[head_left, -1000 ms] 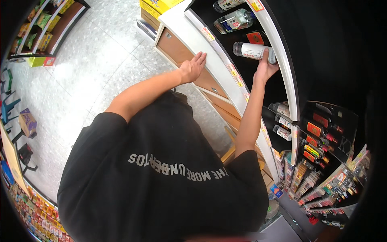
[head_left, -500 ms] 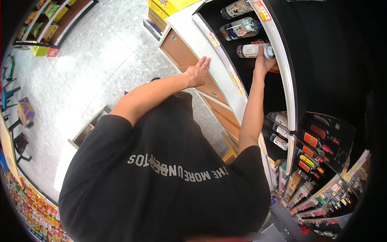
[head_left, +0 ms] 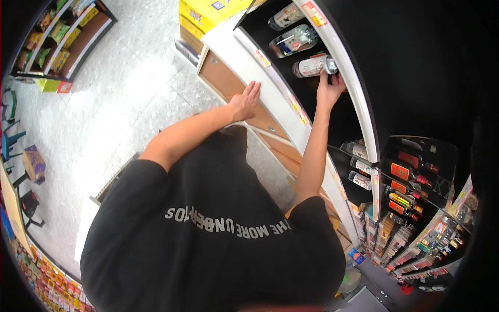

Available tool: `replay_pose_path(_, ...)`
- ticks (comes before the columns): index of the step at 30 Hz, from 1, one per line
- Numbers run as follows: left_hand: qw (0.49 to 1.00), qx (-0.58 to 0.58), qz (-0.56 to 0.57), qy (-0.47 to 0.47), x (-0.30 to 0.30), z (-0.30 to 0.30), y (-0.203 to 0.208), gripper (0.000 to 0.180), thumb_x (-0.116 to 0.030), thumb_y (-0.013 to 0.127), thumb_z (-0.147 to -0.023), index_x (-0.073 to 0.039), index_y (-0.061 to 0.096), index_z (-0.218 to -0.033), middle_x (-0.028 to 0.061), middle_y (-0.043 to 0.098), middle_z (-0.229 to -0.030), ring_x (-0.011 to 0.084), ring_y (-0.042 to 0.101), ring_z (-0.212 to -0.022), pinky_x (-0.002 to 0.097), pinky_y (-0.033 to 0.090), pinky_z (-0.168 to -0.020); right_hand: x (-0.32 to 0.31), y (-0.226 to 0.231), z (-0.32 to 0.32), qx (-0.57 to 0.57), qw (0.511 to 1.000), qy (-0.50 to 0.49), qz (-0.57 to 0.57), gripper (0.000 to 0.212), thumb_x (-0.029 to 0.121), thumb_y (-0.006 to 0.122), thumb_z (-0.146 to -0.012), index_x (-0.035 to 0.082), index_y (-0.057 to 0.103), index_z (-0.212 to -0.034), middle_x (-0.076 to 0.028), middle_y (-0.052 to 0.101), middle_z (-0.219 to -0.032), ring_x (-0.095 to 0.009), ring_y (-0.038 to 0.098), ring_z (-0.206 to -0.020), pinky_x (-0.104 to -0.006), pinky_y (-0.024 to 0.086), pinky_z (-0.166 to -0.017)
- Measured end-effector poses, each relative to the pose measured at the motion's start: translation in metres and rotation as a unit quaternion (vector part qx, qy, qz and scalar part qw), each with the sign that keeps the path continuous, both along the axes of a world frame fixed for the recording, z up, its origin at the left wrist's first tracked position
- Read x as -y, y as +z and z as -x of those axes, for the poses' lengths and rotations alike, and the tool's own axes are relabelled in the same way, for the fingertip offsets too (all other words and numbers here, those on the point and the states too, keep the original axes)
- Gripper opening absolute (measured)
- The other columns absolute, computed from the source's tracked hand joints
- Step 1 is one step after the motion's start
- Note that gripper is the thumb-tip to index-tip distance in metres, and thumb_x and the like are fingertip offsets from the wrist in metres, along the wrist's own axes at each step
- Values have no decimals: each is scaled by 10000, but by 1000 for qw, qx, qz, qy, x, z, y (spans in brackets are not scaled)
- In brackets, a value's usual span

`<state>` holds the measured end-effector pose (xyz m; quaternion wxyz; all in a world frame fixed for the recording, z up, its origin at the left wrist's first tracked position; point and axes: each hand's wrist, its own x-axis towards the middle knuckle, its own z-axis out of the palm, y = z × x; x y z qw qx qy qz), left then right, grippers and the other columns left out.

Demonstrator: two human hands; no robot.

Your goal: The person is stocking shelves with various bottles of liquid in a supermarket.

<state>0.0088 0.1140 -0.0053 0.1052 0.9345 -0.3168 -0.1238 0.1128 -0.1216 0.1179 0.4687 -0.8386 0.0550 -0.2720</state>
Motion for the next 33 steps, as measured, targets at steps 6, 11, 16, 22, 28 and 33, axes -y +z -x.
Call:
replay_pose_path(6, 997, 73, -19, -16, 1, -3, -6, 975, -598, 647, -821, 84, 387, -1466, 264, 245, -1595, 449, 223, -1471, 415, 365, -1148, -7, 54, 83, -231, 963, 80, 113, 521, 195, 709, -903, -3, 520, -1346, -199, 582, -1302, -290, 604, -1082, -387, 521, -904)
replay_pose_path(11, 999, 32, -28, -6, 0, 1, 2, 1041, -599, 696, -790, 76, 334, -1494, 250, 219, -1608, 424, 221, -1482, 437, 457, -1062, -31, 157, 109, -423, 799, 413, 108, 524, 213, 705, -929, 69, 517, -1396, -130, 638, -1278, -222, 628, -1142, -365, 511, -959)
replay_pose_path(16, 998, 47, -41, -12, 3, 4, 7, 1062, -603, 701, -787, 77, 313, -1503, 264, 195, -1613, 433, 212, -1485, 443, 470, -1042, -42, 255, 75, -224, 858, 462, -7, 349, 70, 631, -955, 5, 579, -1294, -110, 673, -1177, -197, 644, -1120, -355, 501, -1004)
replay_pose_path(22, 998, 37, -35, -26, 0, 0, 0, 1043, -562, 706, -802, 109, 302, -1492, 299, 182, -1604, 464, 174, -1488, 484, 457, -1064, -55, 288, -67, -1, 968, 248, -25, 473, 189, 661, -964, -15, 493, -1355, -150, 620, -1247, -198, 653, -1067, -299, 540, -856)
replay_pose_path(28, 997, 9, 49, -60, 6, -11, -15, 967, -486, 688, -839, 129, 303, -1478, 338, 156, -1592, 505, 111, -1489, 497, 260, -1191, -23, 275, -207, 99, 990, 25, 97, 850, 371, 805, -804, -36, 406, -1434, -253, 521, -1359, -274, 642, -1076, -384, 526, -930)
replay_pose_path(33, 991, -56, 105, -68, -10, -26, -29, 918, -432, 703, -854, 108, 303, -1479, 346, 157, -1585, 520, 107, -1481, 516, 183, -1223, -95, 290, -247, 90, 979, -47, 179, 1016, 451, 829, -709, -50, 354, -1455, -301, 465, -1412, -430, 452, -1317, -478, 373, -1121)
